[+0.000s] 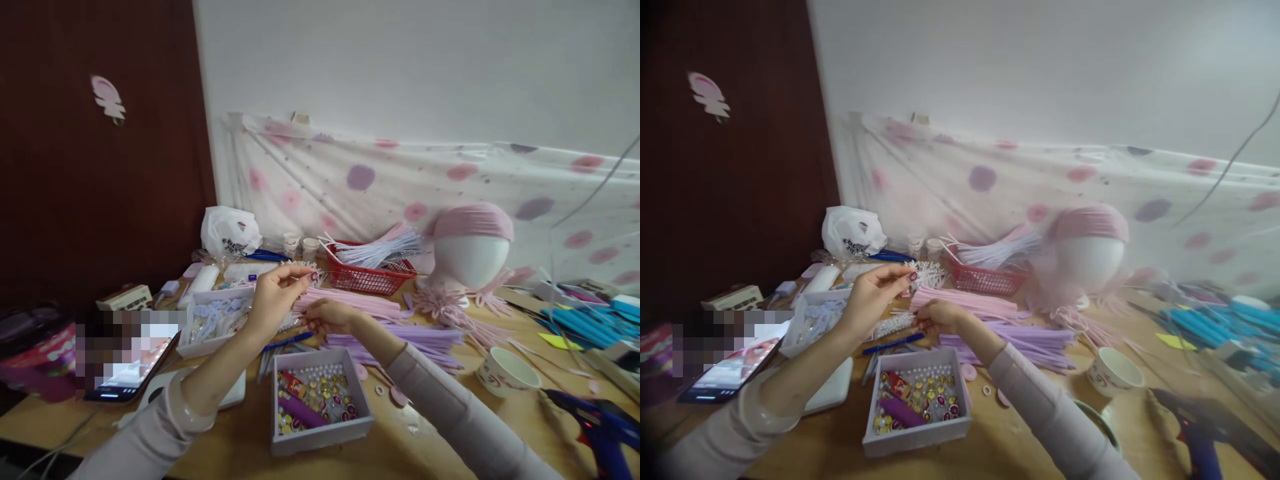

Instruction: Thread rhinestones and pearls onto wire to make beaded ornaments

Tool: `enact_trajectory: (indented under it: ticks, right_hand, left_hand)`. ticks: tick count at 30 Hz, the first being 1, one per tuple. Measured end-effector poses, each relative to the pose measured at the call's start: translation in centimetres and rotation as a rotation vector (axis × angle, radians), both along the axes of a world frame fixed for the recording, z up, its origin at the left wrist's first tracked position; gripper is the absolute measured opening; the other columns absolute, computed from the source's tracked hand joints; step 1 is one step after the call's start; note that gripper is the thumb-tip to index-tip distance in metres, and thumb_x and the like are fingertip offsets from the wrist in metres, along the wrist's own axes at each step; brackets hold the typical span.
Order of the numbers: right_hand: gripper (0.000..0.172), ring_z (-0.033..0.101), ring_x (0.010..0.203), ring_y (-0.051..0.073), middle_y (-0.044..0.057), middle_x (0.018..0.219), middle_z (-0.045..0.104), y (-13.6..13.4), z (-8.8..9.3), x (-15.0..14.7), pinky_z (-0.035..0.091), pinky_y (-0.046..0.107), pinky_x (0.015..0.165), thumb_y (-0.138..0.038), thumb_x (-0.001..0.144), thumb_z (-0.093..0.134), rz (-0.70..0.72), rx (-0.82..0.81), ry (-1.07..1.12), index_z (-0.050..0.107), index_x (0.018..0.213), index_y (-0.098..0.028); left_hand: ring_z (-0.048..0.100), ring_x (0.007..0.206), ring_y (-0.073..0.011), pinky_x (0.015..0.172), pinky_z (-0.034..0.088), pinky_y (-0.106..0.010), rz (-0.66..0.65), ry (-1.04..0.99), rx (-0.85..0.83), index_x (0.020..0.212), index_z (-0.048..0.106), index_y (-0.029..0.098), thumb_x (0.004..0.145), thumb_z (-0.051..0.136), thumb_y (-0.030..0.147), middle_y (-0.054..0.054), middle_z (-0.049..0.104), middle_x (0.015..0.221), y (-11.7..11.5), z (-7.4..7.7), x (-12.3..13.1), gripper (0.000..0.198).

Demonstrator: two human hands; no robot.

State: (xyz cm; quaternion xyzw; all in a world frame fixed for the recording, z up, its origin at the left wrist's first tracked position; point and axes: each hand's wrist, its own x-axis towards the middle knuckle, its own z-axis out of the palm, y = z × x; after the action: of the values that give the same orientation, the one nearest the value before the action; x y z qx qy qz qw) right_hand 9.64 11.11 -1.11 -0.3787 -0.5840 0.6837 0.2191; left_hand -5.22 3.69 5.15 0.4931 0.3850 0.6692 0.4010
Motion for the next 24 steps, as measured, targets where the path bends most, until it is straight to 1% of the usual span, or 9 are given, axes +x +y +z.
enact_trajectory:
  ticks: [3,5,7,10,11,13,17,20,24]
  right_hand:
    - [0.029,0.067,0.096,0.021,0.008,0.117,0.066,-1.0,1.1,3.4,0.059,0.04,0.081,-0.032,0.096,0.062,0.002,-0.043,-0.099,0.061,0.121,-0.015]
    - [0.016,0.067,0.065,0.015,0.005,0.084,0.073,-2.0,2.6,5.4,0.054,0.027,0.059,-0.019,0.086,0.072,-0.022,-0.022,-0.113,0.069,0.1,-0.013]
    - [0.01,0.062,0.052,0.012,0.004,0.068,0.073,-3.1,4.3,6.6,0.046,0.021,0.047,-0.014,0.076,0.078,-0.05,0.012,-0.082,0.072,0.084,-0.011]
    - [0.018,0.064,0.062,0.01,0.005,0.085,0.076,-4.7,5.9,6.2,0.047,0.018,0.052,-0.028,0.081,0.076,-0.193,0.107,0.114,0.073,0.091,-0.015]
    - [0.021,0.065,0.068,0.009,0.004,0.092,0.076,-5.2,6.0,5.6,0.048,0.018,0.057,-0.034,0.082,0.075,-0.25,0.132,0.197,0.072,0.094,-0.017]
    - [0.026,0.065,0.072,0.011,0.003,0.091,0.074,-5.8,5.6,4.3,0.05,0.02,0.061,-0.042,0.081,0.075,-0.326,0.135,0.327,0.071,0.092,-0.019]
    - [0.024,0.063,0.068,0.01,-0.001,0.081,0.07,-6.4,4.1,2.9,0.049,0.02,0.06,-0.039,0.076,0.079,-0.427,0.091,0.509,0.068,0.088,-0.021]
    - [0.018,0.059,0.066,0.009,-0.002,0.081,0.067,-6.7,3.5,3.4,0.047,0.019,0.058,-0.035,0.08,0.076,-0.445,0.053,0.598,0.064,0.087,-0.022]
    - [0.012,0.048,0.058,0.01,-0.003,0.073,0.058,-7.5,2.9,4.2,0.043,0.021,0.053,-0.03,0.086,0.067,-0.426,0.022,0.659,0.059,0.083,-0.022]
  left_hand:
    - [0.055,0.06,-0.0117,0.057,0.044,-0.022,0.012,-0.005,-0.005,0.079,0.078,0.018,0.065,0.08,0.029,-0.002,0.071,0.069,0.2,-0.5,-0.1,0.018]
    - [0.055,0.06,-0.0116,0.057,0.044,-0.022,0.028,-0.013,-0.007,0.081,0.078,0.018,0.067,0.079,0.03,-0.001,0.07,0.069,0.3,-0.7,0.1,0.019]
    - [0.056,0.06,-0.0118,0.057,0.045,-0.022,0.04,-0.014,-0.012,0.082,0.077,0.017,0.068,0.078,0.031,-0.002,0.071,0.07,0.3,-0.8,0.4,0.019]
    - [0.057,0.058,-0.0129,0.055,0.044,-0.023,0.03,0.012,-0.019,0.082,0.077,0.017,0.07,0.076,0.031,-0.002,0.071,0.071,0.1,-1.0,1.4,0.019]
    - [0.059,0.058,-0.0135,0.054,0.044,-0.023,0.021,0.03,-0.017,0.082,0.077,0.017,0.071,0.075,0.031,-0.003,0.072,0.071,0.0,-1.1,1.8,0.017]
    - [0.061,0.06,-0.0152,0.055,0.046,-0.024,0.004,0.077,-0.003,0.08,0.076,0.018,0.073,0.072,0.027,-0.004,0.073,0.073,-0.2,-1.2,2.5,0.013]
    - [0.066,0.074,-0.0181,0.068,0.051,-0.027,-0.005,0.193,0.068,0.078,0.077,0.019,0.075,0.069,0.02,-0.005,0.074,0.081,-0.8,-1.5,3.3,0.008]
    - [0.066,0.081,-0.0198,0.072,0.05,-0.029,-0.022,0.278,0.115,0.076,0.076,0.02,0.075,0.069,0.017,-0.005,0.072,0.084,-1.1,-1.9,3.5,0.008]
    - [0.066,0.08,-0.0207,0.073,0.05,-0.031,-0.081,0.342,0.104,0.077,0.076,0.02,0.077,0.068,0.017,-0.006,0.072,0.084,-1.2,-2.7,3.6,0.009]
